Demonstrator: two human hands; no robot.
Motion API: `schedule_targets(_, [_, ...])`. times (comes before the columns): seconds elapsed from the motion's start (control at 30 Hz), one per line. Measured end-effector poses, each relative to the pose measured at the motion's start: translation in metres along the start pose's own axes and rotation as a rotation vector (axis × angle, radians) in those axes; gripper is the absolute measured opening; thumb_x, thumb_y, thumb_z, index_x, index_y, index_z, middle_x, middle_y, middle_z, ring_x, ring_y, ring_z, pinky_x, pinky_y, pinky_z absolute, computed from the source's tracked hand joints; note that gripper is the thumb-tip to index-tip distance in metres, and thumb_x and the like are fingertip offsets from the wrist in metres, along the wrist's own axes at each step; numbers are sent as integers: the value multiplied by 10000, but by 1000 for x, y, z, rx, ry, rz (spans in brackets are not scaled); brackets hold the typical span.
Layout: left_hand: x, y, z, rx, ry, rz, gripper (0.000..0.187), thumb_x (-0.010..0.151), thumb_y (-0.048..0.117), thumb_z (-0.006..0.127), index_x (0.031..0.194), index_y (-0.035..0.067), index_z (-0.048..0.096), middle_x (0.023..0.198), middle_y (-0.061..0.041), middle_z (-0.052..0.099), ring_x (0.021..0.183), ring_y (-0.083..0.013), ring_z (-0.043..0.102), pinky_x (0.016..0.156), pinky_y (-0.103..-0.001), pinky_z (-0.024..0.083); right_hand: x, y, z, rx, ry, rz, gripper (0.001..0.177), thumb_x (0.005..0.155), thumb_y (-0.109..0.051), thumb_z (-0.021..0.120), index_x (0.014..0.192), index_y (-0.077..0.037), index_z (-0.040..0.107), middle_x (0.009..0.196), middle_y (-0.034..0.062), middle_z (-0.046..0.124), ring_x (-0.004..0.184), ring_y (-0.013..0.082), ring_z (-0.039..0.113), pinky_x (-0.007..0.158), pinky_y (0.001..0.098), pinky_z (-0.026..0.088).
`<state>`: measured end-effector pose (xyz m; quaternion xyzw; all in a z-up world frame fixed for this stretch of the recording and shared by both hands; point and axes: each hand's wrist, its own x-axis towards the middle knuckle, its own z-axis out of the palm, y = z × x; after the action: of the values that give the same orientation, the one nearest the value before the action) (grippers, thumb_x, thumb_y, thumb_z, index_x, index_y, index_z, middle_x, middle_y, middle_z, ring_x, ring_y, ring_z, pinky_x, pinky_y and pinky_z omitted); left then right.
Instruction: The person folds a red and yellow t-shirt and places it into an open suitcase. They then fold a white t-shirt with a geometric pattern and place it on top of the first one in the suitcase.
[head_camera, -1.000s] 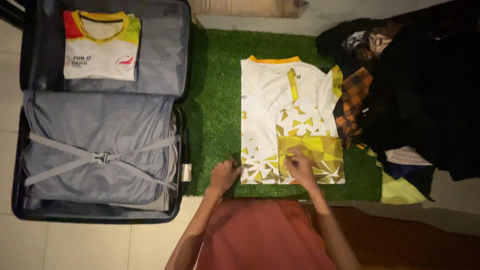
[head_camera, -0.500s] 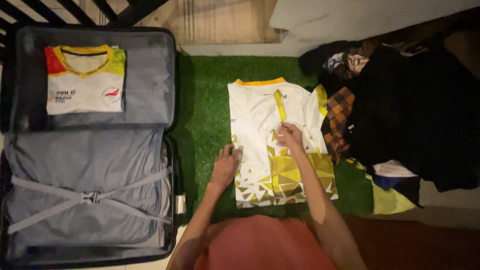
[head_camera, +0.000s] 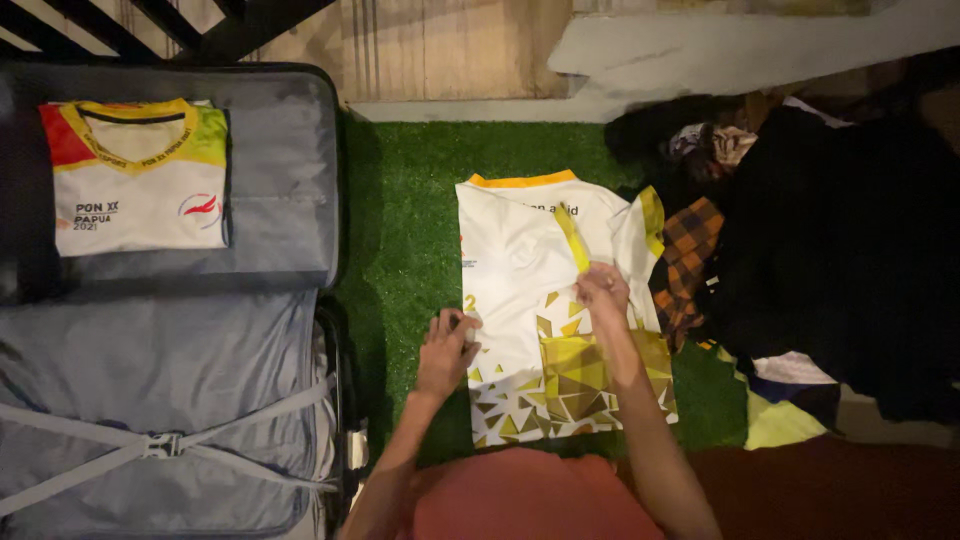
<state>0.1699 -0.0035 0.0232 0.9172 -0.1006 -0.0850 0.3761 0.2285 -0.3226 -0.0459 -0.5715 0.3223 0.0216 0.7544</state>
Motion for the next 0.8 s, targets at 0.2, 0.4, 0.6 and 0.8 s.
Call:
schedule_targets(0.2, [6, 6, -7, 10, -32, -11, 407, 756, 102, 806, 1109, 164, 615, 1150, -112, 534, 1065, -354, 588, 804, -461, 574, 22, 21, -13, -256, 48, -210, 273, 911, -33, 673, 1181, -39, 641, 982, 36, 699, 758, 110, 636, 609, 236, 470])
schedule_targets(0.4, [12, 4, 2, 24, -137, -114, 368, 797, 84, 774, 1109, 155, 591, 1161, -111, 520, 1092, -348, 587, 764, -453, 611, 60, 7, 11, -830, -45, -470, 267, 873, -102, 867, 983, 24, 659, 835, 61, 650, 718, 121, 574, 638, 247, 481])
schedule_targets(0.6, [14, 5, -6, 48, -124, -87, 422, 745, 90, 806, 1094, 168, 581, 1140, -111, 515, 1116, -367, 562, 809, -485, 585, 77, 9, 2, -475, -89, -342, 225, 895, -53, 749, 1073, 17, 631, 827, 0, 567, 738, 107, 535, 634, 287, 458])
schedule_targets(0.8, [22, -3, 6, 133, -146, -111, 375, 777, 155, 765, 1117, 145, 606, 1140, -151, 562, 1051, -369, 611, 770, -482, 591, 43, -12, -19, -389, -72, -55, 300, 936, -150, 674, 1203, -19, 637, 988, 24, 646, 833, 124, 622, 724, 284, 521])
